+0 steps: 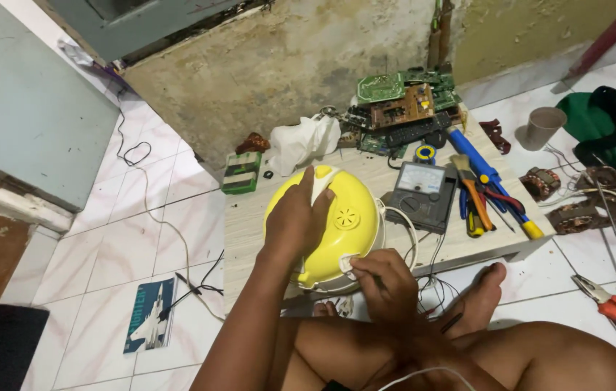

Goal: Cleaning the exterior of a rice cooker with a cloth and then opening the lid to inspect the interior

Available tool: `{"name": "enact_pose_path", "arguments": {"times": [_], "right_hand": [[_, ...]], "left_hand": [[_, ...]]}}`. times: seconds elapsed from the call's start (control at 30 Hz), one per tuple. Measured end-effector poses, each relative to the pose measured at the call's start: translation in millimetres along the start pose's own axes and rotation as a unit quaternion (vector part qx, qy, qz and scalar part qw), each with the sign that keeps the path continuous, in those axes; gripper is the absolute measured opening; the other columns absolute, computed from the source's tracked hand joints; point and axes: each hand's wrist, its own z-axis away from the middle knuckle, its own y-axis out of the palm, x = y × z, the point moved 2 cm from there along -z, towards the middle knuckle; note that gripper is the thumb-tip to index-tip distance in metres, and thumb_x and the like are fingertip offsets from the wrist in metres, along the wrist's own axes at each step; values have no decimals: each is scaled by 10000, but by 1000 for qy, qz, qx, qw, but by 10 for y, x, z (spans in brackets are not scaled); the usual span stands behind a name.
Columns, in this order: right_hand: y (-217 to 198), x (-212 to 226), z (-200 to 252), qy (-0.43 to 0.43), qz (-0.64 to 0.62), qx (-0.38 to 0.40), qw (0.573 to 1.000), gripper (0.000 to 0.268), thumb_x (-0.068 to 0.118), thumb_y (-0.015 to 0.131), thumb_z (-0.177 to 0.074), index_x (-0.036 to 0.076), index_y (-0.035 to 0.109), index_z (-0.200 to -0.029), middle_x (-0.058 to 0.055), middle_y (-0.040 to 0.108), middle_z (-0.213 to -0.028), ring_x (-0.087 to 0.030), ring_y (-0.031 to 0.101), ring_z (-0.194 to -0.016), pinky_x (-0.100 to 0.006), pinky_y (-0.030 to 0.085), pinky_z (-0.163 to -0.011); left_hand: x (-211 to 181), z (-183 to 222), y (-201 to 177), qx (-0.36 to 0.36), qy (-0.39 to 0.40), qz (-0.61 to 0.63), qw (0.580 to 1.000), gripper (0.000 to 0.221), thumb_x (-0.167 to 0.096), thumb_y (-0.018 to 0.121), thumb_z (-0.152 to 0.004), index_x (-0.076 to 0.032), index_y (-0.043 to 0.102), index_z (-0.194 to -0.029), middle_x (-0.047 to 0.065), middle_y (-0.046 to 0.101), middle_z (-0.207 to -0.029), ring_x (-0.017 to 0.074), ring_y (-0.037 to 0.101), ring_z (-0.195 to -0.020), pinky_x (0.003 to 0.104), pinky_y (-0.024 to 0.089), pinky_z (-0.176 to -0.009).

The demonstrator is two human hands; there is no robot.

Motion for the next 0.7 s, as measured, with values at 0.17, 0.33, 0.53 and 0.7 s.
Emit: {"name": "enact_pose_path", "arguments": {"times": [0.17, 0.33, 0.53, 0.7], "right_hand": [[164, -61, 3, 84, -48, -101, 990, 132, 7, 716, -896, 77, 755, -1001, -89, 680, -957, -203, 679, -885, -273, 543, -798], [118, -390, -284, 188, -109, -132, 967, 124, 98, 682, -950, 37, 732, -1045, -115, 666, -1037, -218, 660, -1013, -298, 544, -896], [95, -666, -913, 385, -161, -34, 908, 179, 176, 750, -877, 99, 798, -1031, -24, 788, -925, -107, 684, -826, -249, 543, -768], [69, -293, -1434, 419, -113, 147, 889, 194, 169, 659, -949, 122, 756, -1110, -73, 765, -1180, -209, 707, -1060, -352, 573, -877]], "left_hand": [[126, -115, 71, -12, -3, 11, 1000, 706, -503, 435, -995, -173, 329, -1610, 165, 505, -1521, 366, 486, -1378, 490, 390, -1084], [-55, -15, -38, -2, -18, -3, 1000, 711, -516, 435, -986, -188, 349, -1610, 202, 521, -1494, 417, 518, -1337, 505, 411, -1057], [-213, 97, -155, 10, -50, -26, 998, 712, -509, 381, -990, -220, 301, -1636, 187, 547, -1473, 423, 523, -1333, 541, 436, -1033], [-198, 170, -173, -58, -49, 53, 996, 718, -547, 230, -1055, -29, 714, -1169, 274, 715, -1022, 440, 660, -986, 522, 439, -791]]}}
